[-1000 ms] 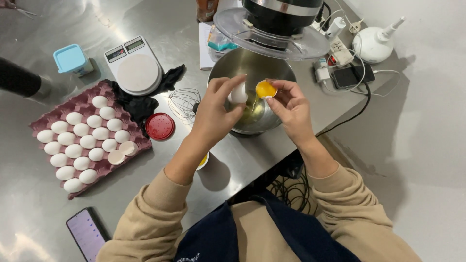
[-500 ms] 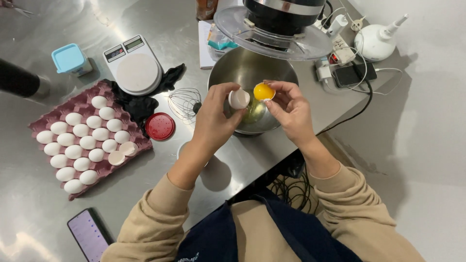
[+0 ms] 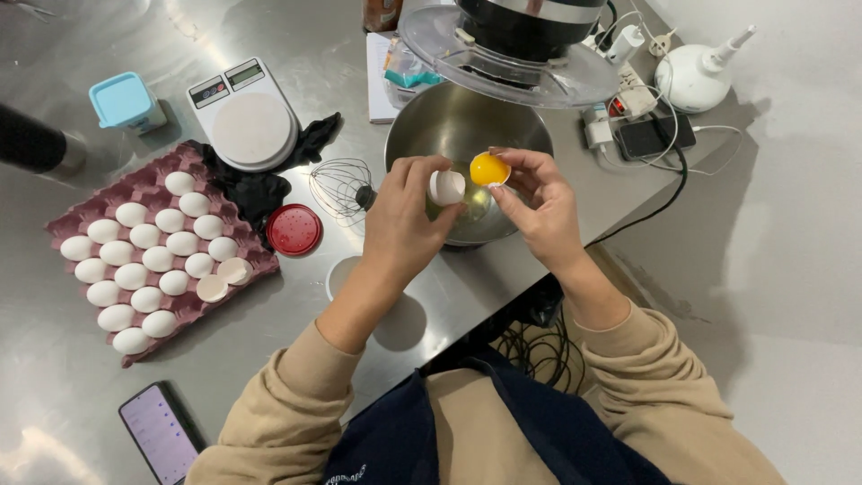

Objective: Separating egg whites into a mixer bowl and yolks into a cup.

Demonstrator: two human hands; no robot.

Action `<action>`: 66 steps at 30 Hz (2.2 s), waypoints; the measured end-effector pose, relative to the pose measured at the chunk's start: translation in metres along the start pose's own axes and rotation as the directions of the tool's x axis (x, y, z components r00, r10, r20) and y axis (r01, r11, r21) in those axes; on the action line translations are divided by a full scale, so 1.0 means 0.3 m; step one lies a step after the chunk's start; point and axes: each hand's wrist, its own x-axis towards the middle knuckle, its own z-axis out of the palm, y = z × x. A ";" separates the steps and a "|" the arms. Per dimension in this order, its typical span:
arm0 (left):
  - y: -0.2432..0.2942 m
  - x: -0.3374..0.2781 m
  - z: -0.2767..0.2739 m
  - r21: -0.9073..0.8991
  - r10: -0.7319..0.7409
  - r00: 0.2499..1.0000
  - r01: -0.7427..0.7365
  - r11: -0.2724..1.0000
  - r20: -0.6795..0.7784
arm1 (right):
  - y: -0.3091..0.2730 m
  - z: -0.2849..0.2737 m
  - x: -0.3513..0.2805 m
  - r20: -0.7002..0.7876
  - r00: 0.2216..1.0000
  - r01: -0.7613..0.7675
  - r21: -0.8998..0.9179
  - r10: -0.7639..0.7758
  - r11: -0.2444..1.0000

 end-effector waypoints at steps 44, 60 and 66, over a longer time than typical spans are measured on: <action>-0.388 -0.592 -0.223 -0.339 -0.445 0.892 0.396 0.854 -0.081 | 0.100 0.586 -0.146 0.519 0.855 0.268 -0.479 0.023 0.836; -0.851 -0.820 -0.588 0.438 -0.276 0.850 0.478 0.761 -0.448 | 0.079 0.597 -0.103 0.425 0.901 0.176 -0.543 0.088 0.821; -0.929 -0.927 -0.724 0.535 -0.385 0.896 0.441 0.721 -0.220 | 0.074 0.589 -0.102 0.393 0.916 0.162 -0.559 0.087 0.813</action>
